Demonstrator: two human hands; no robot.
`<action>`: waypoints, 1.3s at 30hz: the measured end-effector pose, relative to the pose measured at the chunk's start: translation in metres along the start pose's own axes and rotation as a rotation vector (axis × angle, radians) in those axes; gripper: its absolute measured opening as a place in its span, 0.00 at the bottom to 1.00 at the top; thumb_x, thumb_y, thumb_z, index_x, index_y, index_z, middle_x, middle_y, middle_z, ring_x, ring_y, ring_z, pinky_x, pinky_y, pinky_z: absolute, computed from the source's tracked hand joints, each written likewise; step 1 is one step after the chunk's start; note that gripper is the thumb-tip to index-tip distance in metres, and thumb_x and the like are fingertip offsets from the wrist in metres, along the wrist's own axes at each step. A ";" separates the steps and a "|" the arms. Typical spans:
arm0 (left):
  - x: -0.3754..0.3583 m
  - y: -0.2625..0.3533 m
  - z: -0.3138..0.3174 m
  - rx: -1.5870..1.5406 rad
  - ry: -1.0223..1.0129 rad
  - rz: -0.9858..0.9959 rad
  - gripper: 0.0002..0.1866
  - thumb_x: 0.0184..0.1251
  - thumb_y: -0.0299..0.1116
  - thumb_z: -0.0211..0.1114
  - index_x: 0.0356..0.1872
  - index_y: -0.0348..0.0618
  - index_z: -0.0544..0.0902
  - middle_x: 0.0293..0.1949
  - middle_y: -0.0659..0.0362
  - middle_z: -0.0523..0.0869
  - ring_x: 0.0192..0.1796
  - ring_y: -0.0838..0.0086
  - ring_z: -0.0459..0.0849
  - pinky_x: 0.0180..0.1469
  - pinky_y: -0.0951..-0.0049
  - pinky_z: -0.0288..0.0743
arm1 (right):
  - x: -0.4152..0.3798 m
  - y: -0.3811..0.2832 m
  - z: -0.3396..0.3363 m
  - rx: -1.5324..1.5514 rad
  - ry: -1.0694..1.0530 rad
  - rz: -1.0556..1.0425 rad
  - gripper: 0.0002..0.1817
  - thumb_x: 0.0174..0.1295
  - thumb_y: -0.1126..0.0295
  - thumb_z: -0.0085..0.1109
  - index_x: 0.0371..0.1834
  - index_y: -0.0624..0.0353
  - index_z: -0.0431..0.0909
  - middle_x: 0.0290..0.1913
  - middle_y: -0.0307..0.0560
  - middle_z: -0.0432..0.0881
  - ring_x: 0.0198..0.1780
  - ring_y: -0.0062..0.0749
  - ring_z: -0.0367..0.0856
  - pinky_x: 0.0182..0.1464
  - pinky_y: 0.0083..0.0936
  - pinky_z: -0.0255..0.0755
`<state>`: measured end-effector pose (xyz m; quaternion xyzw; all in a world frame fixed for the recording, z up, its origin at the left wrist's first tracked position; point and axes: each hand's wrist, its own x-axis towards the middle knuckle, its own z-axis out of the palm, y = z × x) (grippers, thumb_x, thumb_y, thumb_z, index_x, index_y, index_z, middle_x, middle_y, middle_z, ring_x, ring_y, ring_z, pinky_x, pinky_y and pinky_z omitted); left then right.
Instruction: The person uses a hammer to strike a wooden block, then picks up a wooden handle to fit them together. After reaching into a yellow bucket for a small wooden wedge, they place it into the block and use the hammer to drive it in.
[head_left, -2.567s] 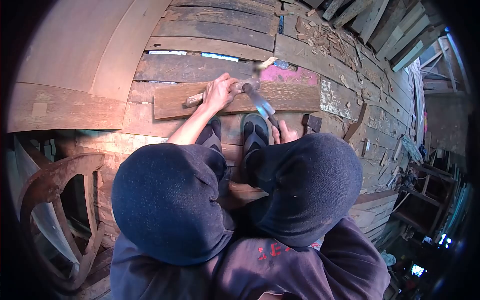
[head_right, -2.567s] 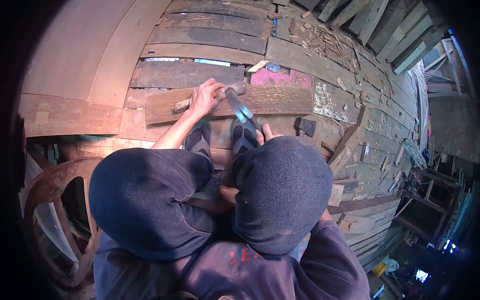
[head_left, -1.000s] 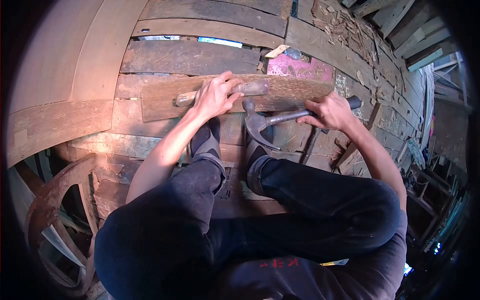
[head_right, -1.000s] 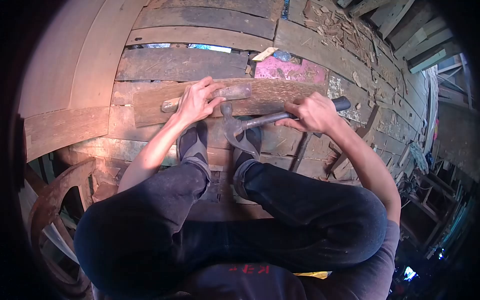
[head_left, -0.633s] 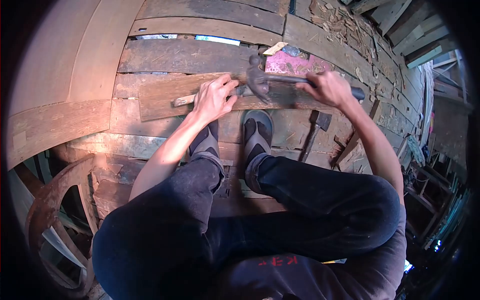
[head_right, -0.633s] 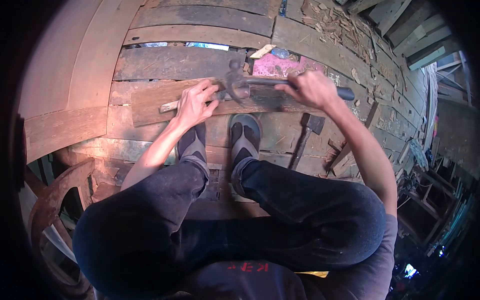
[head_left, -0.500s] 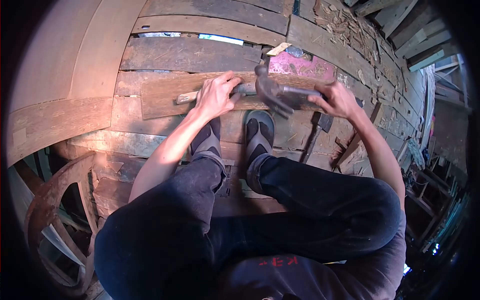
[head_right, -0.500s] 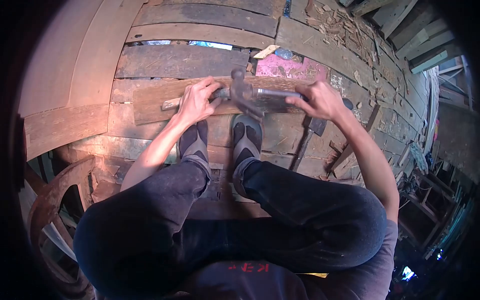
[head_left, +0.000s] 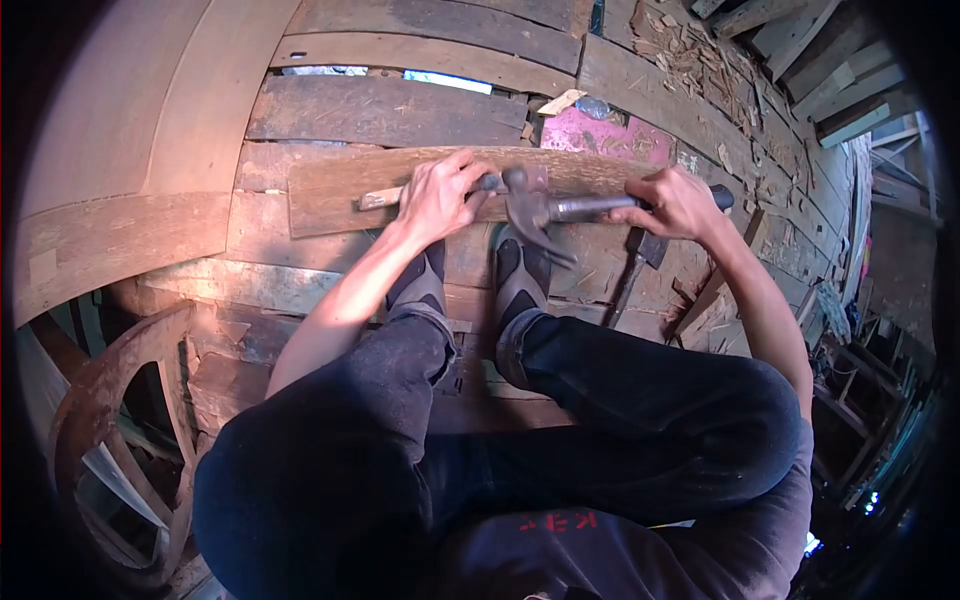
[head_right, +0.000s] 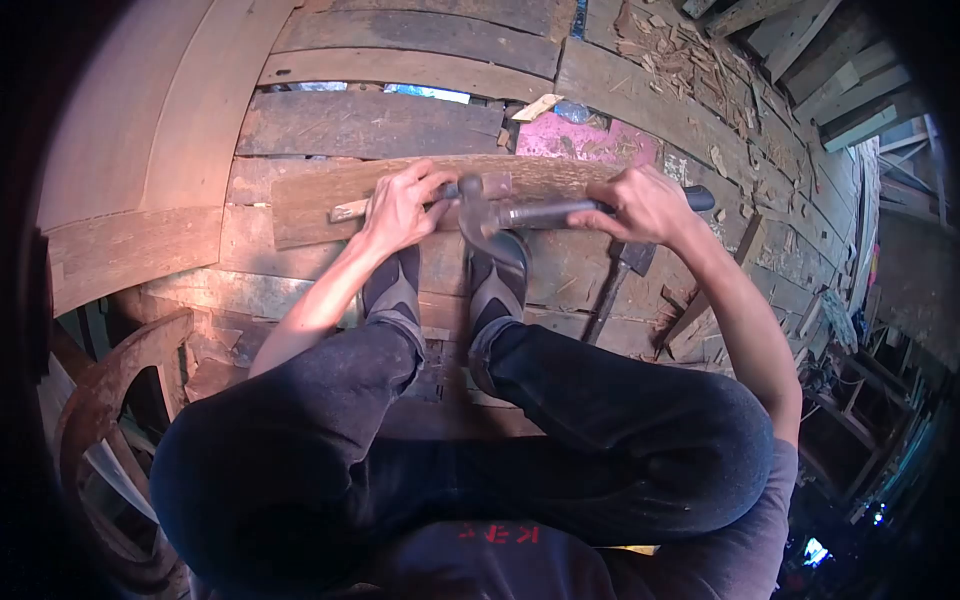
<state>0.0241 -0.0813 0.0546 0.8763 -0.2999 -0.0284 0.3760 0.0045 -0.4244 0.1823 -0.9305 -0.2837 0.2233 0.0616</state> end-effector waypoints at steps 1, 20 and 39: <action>0.000 0.001 0.001 0.022 0.024 0.026 0.17 0.57 0.34 0.75 0.49 0.47 0.87 0.41 0.53 0.84 0.39 0.52 0.88 0.41 0.57 0.82 | -0.002 -0.002 -0.005 0.015 -0.052 -0.013 0.33 0.64 0.32 0.58 0.30 0.55 0.84 0.17 0.52 0.78 0.24 0.53 0.83 0.28 0.45 0.75; 0.024 0.006 0.000 -0.107 -0.028 -0.211 0.19 0.51 0.38 0.79 0.44 0.41 0.89 0.34 0.50 0.84 0.38 0.53 0.87 0.42 0.56 0.79 | -0.023 -0.056 0.067 0.845 0.316 0.310 0.19 0.75 0.58 0.60 0.31 0.61 0.73 0.16 0.39 0.68 0.21 0.21 0.67 0.24 0.29 0.62; 0.045 -0.008 0.025 -0.314 -0.159 -0.413 0.24 0.51 0.41 0.81 0.50 0.44 0.91 0.29 0.53 0.90 0.31 0.74 0.84 0.37 0.68 0.76 | -0.010 -0.135 0.104 0.554 0.477 0.579 0.16 0.78 0.60 0.52 0.40 0.64 0.71 0.16 0.67 0.75 0.23 0.69 0.80 0.26 0.56 0.72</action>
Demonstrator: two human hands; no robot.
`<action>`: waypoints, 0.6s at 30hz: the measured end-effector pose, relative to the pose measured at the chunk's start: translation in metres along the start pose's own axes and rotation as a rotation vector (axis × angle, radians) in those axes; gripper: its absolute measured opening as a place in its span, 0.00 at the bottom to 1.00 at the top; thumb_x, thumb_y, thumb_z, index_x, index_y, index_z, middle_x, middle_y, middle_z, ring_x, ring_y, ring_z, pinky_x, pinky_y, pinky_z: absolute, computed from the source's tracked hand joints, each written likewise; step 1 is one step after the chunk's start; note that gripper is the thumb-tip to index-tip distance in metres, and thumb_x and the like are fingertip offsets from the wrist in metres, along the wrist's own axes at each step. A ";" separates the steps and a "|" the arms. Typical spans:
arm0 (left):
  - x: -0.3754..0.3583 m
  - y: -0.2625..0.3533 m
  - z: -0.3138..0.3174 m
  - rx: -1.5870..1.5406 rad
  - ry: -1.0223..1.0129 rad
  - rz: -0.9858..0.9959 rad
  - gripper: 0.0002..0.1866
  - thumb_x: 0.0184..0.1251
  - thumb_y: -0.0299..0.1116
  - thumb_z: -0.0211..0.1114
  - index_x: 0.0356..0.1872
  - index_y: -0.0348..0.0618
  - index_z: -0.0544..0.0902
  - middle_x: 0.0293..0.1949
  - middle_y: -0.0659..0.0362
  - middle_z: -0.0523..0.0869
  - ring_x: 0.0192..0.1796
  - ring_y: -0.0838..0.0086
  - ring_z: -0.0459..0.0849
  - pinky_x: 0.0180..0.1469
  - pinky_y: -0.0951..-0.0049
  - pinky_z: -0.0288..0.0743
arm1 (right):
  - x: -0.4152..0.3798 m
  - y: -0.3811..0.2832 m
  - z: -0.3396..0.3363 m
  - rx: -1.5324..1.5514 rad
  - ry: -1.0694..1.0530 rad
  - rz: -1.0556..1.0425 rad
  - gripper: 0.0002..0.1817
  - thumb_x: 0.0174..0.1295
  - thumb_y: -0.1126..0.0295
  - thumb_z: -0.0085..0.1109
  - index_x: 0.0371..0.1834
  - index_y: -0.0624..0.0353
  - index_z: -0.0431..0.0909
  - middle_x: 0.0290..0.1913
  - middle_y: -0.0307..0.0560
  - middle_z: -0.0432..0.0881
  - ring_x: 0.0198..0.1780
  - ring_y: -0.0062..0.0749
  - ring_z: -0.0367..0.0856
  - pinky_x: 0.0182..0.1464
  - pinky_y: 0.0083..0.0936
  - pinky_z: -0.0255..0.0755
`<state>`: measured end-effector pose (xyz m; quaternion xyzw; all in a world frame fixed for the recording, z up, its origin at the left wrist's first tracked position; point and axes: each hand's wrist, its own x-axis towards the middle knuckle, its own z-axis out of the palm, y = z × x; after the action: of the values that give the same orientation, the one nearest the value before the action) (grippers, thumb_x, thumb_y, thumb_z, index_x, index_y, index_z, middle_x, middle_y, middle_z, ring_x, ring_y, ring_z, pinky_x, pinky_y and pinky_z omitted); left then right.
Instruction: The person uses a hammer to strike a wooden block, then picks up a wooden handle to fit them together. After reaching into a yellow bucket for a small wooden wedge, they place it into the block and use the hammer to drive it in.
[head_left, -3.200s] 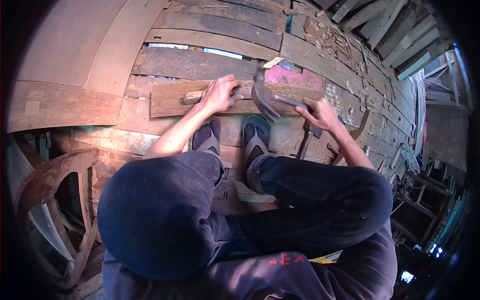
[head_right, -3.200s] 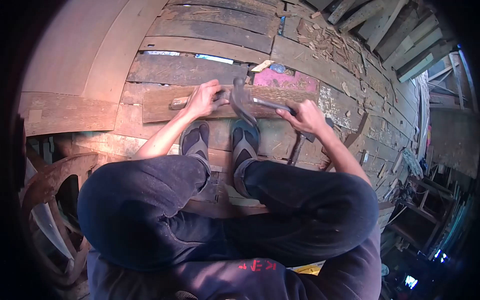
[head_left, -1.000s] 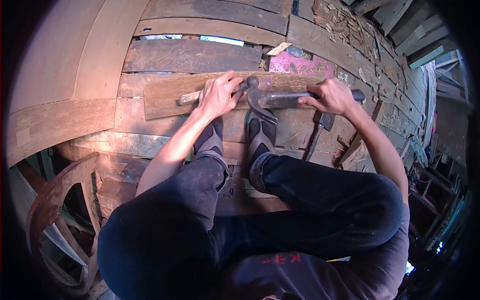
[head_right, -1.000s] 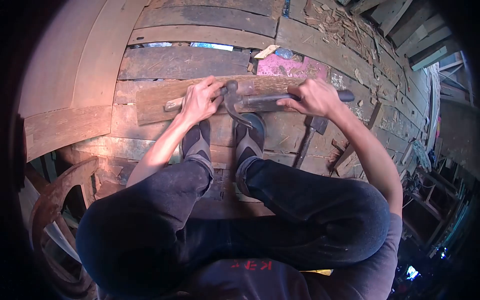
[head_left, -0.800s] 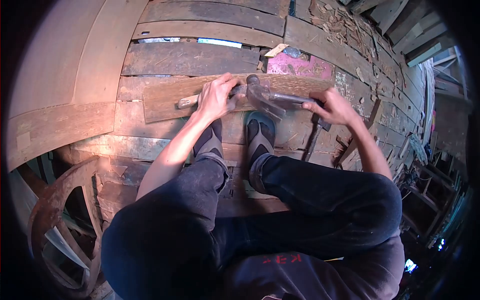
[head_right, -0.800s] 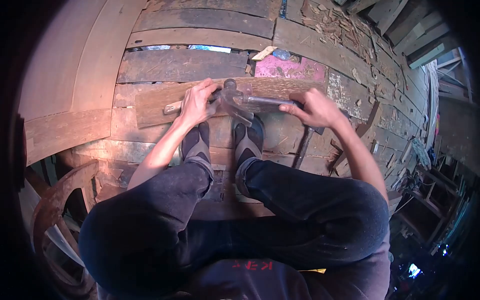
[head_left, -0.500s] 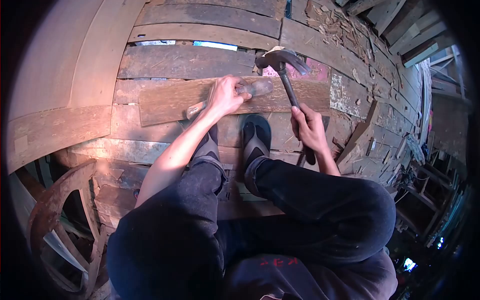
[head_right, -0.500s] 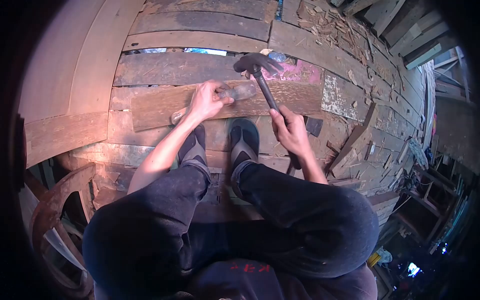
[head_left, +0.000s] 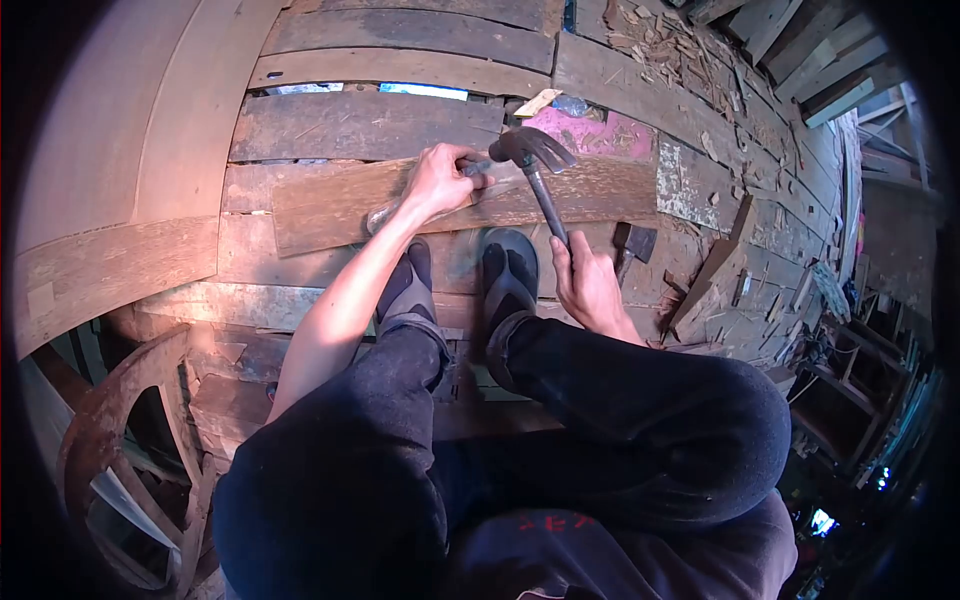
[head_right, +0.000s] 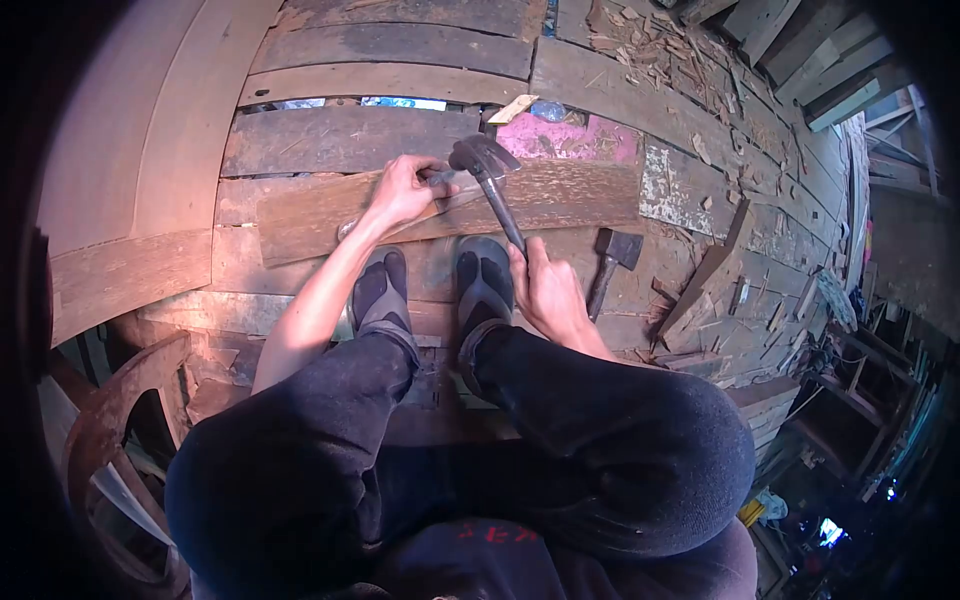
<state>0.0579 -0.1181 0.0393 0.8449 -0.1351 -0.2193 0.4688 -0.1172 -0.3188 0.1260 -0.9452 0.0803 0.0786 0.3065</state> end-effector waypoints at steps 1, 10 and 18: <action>-0.001 0.000 -0.001 0.038 -0.013 -0.012 0.24 0.51 0.42 0.81 0.49 0.44 0.92 0.31 0.52 0.91 0.33 0.70 0.87 0.40 0.67 0.78 | 0.001 -0.001 0.003 -0.009 0.011 0.010 0.16 0.77 0.60 0.52 0.40 0.64 0.71 0.15 0.67 0.75 0.22 0.69 0.80 0.26 0.57 0.72; -0.007 -0.003 0.003 0.058 0.026 -0.060 0.25 0.50 0.44 0.81 0.49 0.43 0.91 0.36 0.47 0.92 0.39 0.59 0.92 0.46 0.63 0.83 | 0.016 -0.003 0.007 0.020 0.065 0.022 0.16 0.77 0.59 0.52 0.39 0.63 0.71 0.16 0.68 0.76 0.22 0.69 0.80 0.24 0.57 0.72; -0.013 0.004 0.003 0.051 -0.024 -0.052 0.23 0.52 0.42 0.79 0.48 0.42 0.91 0.40 0.44 0.91 0.43 0.54 0.91 0.49 0.61 0.83 | 0.019 0.002 0.012 -0.019 0.003 0.039 0.16 0.76 0.59 0.54 0.41 0.63 0.72 0.18 0.69 0.78 0.23 0.71 0.80 0.27 0.59 0.74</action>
<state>0.0449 -0.1164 0.0445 0.8572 -0.1243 -0.2379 0.4395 -0.1004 -0.3151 0.1112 -0.9464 0.0986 0.0840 0.2959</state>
